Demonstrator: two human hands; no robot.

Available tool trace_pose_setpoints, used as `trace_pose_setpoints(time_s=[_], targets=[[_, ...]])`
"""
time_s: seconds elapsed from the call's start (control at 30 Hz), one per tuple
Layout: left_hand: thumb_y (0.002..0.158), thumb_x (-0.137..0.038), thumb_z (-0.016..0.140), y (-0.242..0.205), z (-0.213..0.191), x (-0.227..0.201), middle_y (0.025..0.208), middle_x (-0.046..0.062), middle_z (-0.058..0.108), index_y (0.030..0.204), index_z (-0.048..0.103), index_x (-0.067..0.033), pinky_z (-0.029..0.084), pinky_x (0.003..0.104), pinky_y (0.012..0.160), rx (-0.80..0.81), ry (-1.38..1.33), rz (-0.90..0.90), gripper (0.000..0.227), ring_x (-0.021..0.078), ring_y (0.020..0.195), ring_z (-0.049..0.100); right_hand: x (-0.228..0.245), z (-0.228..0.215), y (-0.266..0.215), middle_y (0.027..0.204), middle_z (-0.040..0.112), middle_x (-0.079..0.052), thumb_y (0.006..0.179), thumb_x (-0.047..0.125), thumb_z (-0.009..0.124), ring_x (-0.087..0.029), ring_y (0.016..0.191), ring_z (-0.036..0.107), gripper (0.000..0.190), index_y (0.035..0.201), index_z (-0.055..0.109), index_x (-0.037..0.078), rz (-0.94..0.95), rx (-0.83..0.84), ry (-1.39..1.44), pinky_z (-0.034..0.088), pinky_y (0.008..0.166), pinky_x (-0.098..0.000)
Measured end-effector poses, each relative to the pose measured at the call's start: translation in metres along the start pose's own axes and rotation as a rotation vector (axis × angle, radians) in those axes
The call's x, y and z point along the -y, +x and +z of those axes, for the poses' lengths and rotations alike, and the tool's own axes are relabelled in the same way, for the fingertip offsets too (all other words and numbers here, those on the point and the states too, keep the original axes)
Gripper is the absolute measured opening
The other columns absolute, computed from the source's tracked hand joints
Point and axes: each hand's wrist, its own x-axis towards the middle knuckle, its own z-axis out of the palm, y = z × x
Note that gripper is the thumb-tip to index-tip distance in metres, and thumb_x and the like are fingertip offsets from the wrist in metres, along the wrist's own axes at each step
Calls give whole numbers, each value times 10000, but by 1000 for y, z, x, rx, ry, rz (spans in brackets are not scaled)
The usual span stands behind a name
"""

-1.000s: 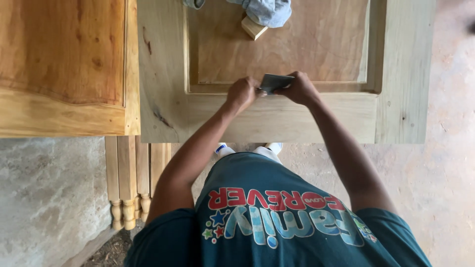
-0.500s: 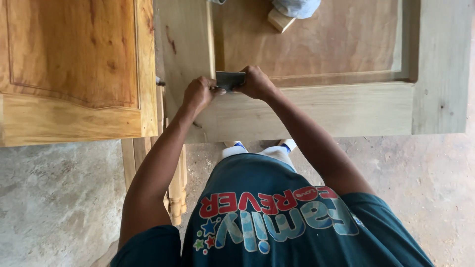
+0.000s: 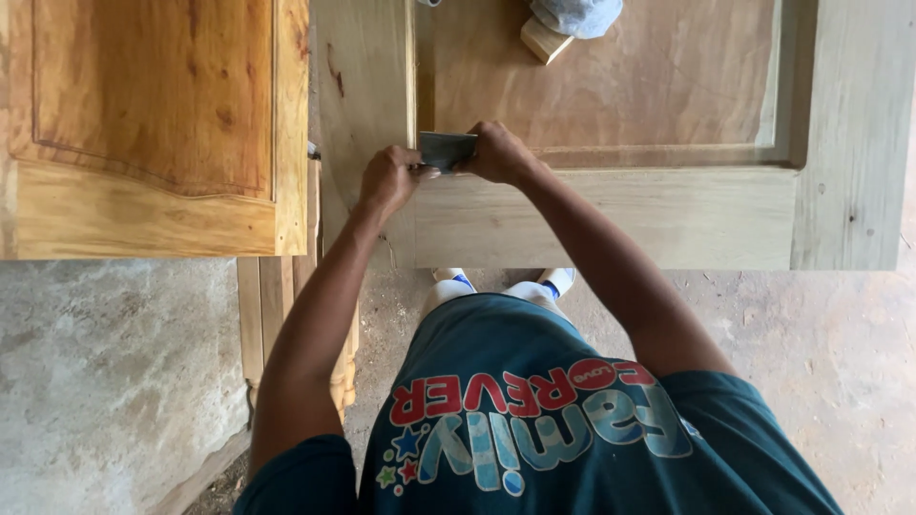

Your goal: Cleaning and scraping the inner grooves of a wooden door panel followed by wiping it with a cloth.

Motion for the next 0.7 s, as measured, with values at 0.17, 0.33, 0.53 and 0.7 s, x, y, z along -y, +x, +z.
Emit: trace_pose_setpoints(time_s=[0.17, 0.33, 0.53, 0.7], targets=[[871, -289, 805, -4, 23, -60, 947, 142, 778, 1012, 812, -151, 581, 544, 842, 9, 26, -23, 197, 413, 968, 729, -30, -33, -26, 885, 740, -183, 745, 327, 867, -400, 889, 728, 297, 929, 788, 107, 37, -18, 29, 568, 728, -526], [861, -318, 803, 15, 68, -80, 923, 127, 778, 989, 815, -166, 588, 529, 850, 45, 36, -43, 198, 410, 963, 730, -55, -63, -55, 880, 740, -188, 744, 300, 877, -416, 894, 722, 270, 909, 788, 106, 25, -37, 42, 558, 711, -540], [862, -309, 782, 23, 104, -159, 899, 90, 782, 961, 817, -205, 591, 524, 819, 82, 30, -12, 148, 388, 943, 737, -120, -111, -95, 832, 739, -151, 743, 306, 892, -378, 852, 725, 257, 874, 789, 110, 10, -85, 42, 535, 671, -486], [857, -285, 764, 43, 144, -200, 907, 107, 780, 951, 818, -190, 588, 529, 828, 156, 3, 65, 144, 399, 966, 729, -162, -147, -130, 853, 739, -177, 743, 292, 896, -395, 853, 717, 285, 880, 778, 71, 10, -153, 57, 509, 660, -505]])
